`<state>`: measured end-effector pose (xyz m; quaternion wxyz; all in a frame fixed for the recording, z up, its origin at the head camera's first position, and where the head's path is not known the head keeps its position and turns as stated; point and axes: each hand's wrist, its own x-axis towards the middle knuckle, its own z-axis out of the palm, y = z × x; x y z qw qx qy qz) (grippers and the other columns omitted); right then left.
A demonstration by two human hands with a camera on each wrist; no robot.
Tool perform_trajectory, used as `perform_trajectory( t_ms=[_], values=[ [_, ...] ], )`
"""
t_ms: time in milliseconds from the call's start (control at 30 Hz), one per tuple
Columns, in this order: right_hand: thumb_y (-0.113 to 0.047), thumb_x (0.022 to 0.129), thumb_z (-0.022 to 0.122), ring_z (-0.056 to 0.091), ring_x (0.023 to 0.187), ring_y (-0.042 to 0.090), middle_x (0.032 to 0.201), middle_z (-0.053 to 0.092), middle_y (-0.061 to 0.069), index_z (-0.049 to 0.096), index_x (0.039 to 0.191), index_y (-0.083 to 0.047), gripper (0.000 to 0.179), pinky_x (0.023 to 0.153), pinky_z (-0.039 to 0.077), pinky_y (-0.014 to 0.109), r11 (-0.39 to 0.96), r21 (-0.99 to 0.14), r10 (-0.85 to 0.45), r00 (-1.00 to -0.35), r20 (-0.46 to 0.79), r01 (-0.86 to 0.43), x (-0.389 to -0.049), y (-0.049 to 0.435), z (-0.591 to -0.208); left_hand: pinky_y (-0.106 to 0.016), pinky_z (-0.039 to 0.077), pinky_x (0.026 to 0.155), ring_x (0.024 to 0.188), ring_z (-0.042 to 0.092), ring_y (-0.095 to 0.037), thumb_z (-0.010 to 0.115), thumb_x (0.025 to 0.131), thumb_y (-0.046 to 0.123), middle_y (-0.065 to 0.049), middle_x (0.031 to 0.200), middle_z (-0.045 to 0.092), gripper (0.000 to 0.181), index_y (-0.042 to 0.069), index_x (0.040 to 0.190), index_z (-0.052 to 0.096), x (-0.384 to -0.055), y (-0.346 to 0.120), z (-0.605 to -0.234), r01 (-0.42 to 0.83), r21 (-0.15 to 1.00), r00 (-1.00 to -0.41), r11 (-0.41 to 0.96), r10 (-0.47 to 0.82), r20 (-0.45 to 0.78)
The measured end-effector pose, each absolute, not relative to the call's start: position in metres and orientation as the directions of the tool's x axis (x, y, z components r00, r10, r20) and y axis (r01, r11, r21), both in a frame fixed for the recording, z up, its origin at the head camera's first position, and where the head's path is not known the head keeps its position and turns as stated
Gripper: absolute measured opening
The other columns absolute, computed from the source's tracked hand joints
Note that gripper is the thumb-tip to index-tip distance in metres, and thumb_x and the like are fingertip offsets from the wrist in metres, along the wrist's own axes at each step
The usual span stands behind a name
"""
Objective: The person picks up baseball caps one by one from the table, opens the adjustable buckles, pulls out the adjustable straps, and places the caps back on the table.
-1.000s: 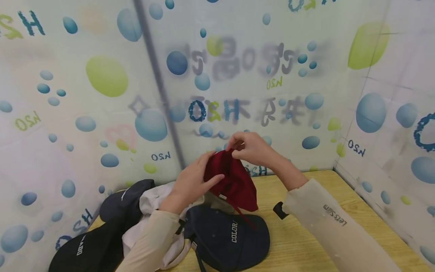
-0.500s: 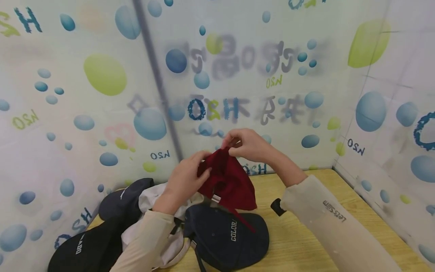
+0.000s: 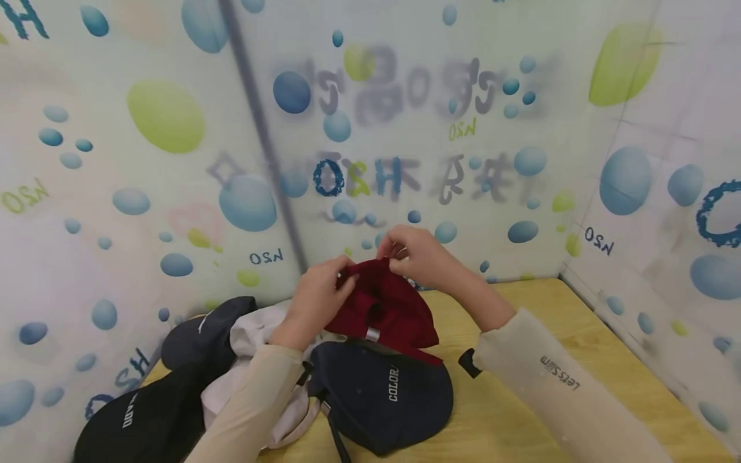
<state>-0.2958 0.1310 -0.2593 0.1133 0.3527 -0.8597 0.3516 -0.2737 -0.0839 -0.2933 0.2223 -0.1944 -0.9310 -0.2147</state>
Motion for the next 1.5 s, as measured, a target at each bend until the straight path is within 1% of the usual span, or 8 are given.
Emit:
perform_trajectory(
  t_ms=[267,367,533,800,1000,1133,1267,1500],
  values=[
    [0.002,0.089,0.066,0.060,0.093,0.021,0.104,0.063,0.007,0.067,0.095,-0.008,0.011,0.083,0.056,0.040,0.607,-0.244,-0.470,-0.589,0.657,-0.756,-0.268,0.117,-0.274,-0.034,0.055,0.063,0.074,0.068,-0.021,0.063,0.099,0.020,-0.007,0.089,0.073,0.009,0.012,0.100,0.066,-0.282,-0.084,-0.296,0.433,0.330,-0.837,0.839,0.239,0.492],
    [-0.001,0.088,0.069,0.058,0.093,0.020,0.103,0.063,0.006,0.067,0.094,-0.009,0.010,0.079,0.055,0.037,0.630,-0.182,-0.475,-0.560,0.678,-0.755,-0.256,0.110,-0.281,-0.034,0.055,0.064,0.074,0.068,-0.021,0.062,0.099,0.020,-0.007,0.089,0.073,0.009,0.012,0.100,0.066,-0.285,-0.084,-0.294,0.444,0.328,-0.829,0.834,0.244,0.503],
    [-0.008,0.088,0.073,0.059,0.092,0.022,0.101,0.065,0.006,0.068,0.099,-0.008,0.012,0.077,0.056,0.036,0.688,-0.173,-0.496,-0.631,0.596,-0.705,-0.245,0.103,-0.293,-0.035,0.057,0.066,0.075,0.069,-0.023,0.061,0.100,0.021,-0.009,0.090,0.073,0.011,0.011,0.102,0.066,-0.288,-0.085,-0.291,0.450,0.323,-0.829,0.832,0.254,0.499],
    [-0.025,0.083,0.082,0.058,0.090,0.022,0.103,0.067,0.008,0.062,0.111,-0.005,0.039,0.078,0.055,0.036,0.792,-0.129,-0.477,-0.737,0.478,-0.597,-0.244,0.098,-0.316,-0.038,0.058,0.071,0.082,0.071,-0.024,0.061,0.100,0.022,-0.010,0.095,0.074,0.013,0.012,0.106,0.067,-0.294,-0.088,-0.290,0.416,0.340,-0.849,0.844,0.226,0.478],
    [-0.031,0.076,0.088,0.059,0.089,0.026,0.102,0.068,0.008,0.061,0.111,-0.007,0.049,0.078,0.051,0.041,0.842,-0.033,-0.445,-0.727,0.523,-0.539,-0.257,0.097,-0.337,-0.039,0.058,0.073,0.083,0.071,-0.025,0.062,0.099,0.021,-0.011,0.095,0.074,0.014,0.011,0.107,0.067,-0.297,-0.088,-0.289,0.423,0.343,-0.841,0.838,0.223,0.493],
    [-0.029,0.076,0.088,0.059,0.086,0.028,0.096,0.069,0.007,0.065,0.104,-0.009,0.041,0.072,0.049,0.044,0.854,0.023,-0.437,-0.692,0.575,-0.520,-0.269,0.097,-0.343,-0.038,0.058,0.072,0.081,0.070,-0.024,0.062,0.099,0.022,-0.010,0.094,0.075,0.014,0.010,0.107,0.067,-0.301,-0.087,-0.287,0.444,0.316,-0.828,0.839,0.249,0.503],
    [-0.025,0.075,0.088,0.058,0.077,0.025,0.087,0.068,0.006,0.068,0.094,-0.009,0.032,0.066,0.050,0.039,0.835,-0.013,-0.452,-0.699,0.554,-0.550,-0.280,0.098,-0.336,-0.036,0.057,0.067,0.079,0.069,-0.022,0.061,0.100,0.024,-0.009,0.093,0.074,0.016,0.012,0.109,0.066,-0.308,-0.089,-0.285,0.446,0.289,-0.834,0.847,0.275,0.479],
    [-0.020,0.084,0.081,0.059,0.077,0.020,0.090,0.068,0.008,0.067,0.102,-0.005,0.028,0.070,0.052,0.034,0.798,-0.265,-0.456,-0.830,0.322,-0.541,-0.296,0.102,-0.296,-0.039,0.058,0.070,0.084,0.070,-0.024,0.061,0.100,0.029,-0.010,0.098,0.075,0.022,0.012,0.113,0.065,-0.322,-0.099,-0.273,0.422,0.243,-0.850,0.873,0.288,0.441]
  ],
)
